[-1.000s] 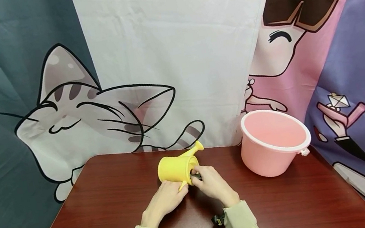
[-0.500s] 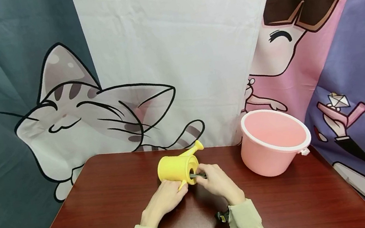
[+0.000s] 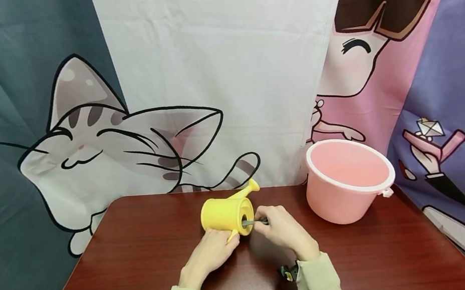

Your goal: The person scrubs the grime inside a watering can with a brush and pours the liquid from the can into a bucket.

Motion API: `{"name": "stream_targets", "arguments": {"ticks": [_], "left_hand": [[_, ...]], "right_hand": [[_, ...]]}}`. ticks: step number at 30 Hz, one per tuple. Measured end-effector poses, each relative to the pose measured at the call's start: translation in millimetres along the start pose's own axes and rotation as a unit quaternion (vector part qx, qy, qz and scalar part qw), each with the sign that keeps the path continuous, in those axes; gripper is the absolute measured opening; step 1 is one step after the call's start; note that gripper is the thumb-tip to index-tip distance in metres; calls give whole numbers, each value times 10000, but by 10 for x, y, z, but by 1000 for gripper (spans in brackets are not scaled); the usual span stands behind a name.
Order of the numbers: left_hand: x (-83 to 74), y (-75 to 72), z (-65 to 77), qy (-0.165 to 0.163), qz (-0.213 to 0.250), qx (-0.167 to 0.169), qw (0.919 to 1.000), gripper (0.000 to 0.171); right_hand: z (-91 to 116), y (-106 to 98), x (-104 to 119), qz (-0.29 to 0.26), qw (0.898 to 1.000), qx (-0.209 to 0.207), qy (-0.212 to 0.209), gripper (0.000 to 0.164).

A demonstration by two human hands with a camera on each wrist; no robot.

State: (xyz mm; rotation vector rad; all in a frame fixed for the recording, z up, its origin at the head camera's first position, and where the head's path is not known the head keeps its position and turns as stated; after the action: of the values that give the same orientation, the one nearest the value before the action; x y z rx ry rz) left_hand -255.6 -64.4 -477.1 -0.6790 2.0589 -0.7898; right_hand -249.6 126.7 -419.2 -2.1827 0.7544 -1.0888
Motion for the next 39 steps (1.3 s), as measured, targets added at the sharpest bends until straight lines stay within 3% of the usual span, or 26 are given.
{"name": "stream_targets", "arguments": {"ticks": [21,29,39], "left_hand": [[-3,-10,-15,101,-79,-21,9999,43],[13,-4,11,181,-94,-20,9998,42],[4,-12,-2,221,-179,-26,9996,43]], "right_hand": [[-18,389,-37,34,9997,-173,-189,5],[19,421,-61,-83,9993,-229,-298,4],[-2,362,-80,-225,9996,-66,-131,9]]}}
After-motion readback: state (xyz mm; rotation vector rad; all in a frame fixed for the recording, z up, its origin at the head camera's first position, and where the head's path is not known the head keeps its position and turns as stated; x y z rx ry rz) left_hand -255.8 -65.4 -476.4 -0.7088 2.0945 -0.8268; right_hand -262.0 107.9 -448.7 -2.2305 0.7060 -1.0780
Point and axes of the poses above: each hand's wrist, its own z-axis away from the middle knuckle, its own y-axis out of the palm, x = y × z, the point moved 3 cm from there along -z, towards the middle knuckle, and after that the axes turned 13 degrees about -x, right-handed, at the moved point
